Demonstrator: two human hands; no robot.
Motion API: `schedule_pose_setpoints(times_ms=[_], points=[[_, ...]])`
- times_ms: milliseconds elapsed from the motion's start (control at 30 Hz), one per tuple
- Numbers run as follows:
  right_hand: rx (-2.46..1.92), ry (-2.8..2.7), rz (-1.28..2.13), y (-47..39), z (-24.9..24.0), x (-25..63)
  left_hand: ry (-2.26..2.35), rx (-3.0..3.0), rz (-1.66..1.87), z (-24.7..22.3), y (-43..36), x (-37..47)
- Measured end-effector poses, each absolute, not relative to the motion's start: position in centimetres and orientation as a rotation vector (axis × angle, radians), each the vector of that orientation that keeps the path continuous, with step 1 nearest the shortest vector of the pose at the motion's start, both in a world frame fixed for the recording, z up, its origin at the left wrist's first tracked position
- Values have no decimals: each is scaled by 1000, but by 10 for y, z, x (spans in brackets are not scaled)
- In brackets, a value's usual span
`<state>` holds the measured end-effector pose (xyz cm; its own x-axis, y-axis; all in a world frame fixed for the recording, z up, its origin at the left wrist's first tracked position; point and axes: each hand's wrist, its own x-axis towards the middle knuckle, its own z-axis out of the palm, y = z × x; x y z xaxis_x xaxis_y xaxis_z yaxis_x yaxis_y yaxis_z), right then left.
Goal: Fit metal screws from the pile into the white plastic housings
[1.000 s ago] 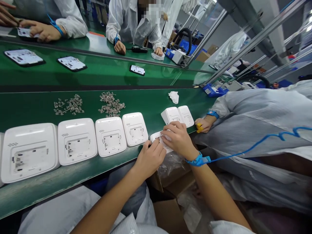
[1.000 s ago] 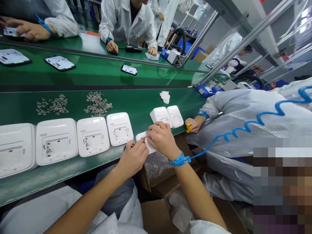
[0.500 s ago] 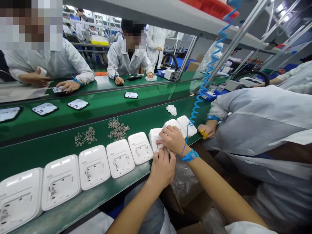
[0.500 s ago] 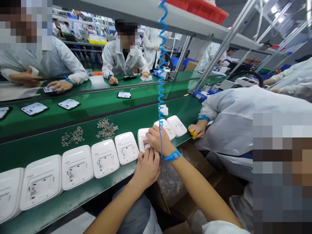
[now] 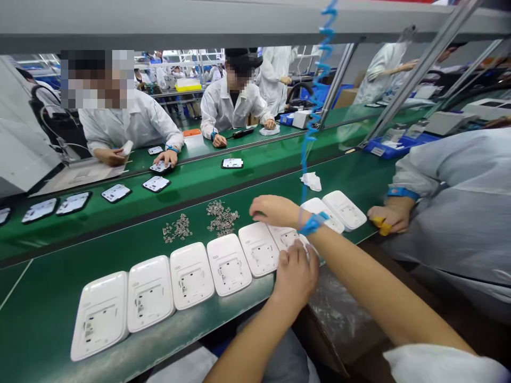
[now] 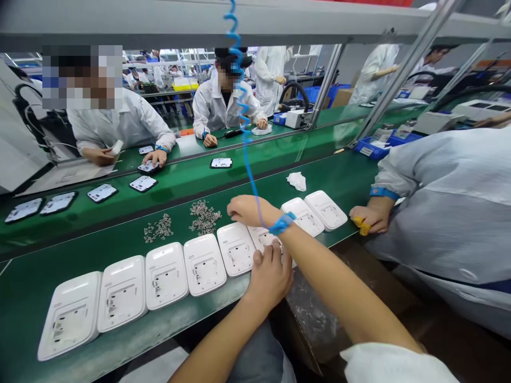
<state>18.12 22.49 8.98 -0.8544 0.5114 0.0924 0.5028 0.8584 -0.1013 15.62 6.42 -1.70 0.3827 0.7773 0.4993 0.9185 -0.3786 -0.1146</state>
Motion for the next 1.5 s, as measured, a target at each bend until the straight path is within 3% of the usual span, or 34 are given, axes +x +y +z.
schedule_pose_setpoints(times_ms=[167, 500, 733, 1033, 1300, 1500], points=[[-1029, -3050, 254, 254, 81, 114, -1455, -2322, -625, -21, 68, 160], [-588, -3091, 296, 253, 76, 54, -1529, -2146, -726, -7, 33, 131], [-221, -3261, -89, 237, 62, 15, -1612, -2104, -569, -5, -6, 78], [-216, -3271, -105, 238, 57, 15, -1726, -2012, -591, -6, -31, 36], [-394, -2956, 195, 234, 60, 33, -1841, -2013, -644, 1, -31, 36], [-564, -2424, 918, 244, 49, 42, -1871, -1983, -677, 14, -25, 51]])
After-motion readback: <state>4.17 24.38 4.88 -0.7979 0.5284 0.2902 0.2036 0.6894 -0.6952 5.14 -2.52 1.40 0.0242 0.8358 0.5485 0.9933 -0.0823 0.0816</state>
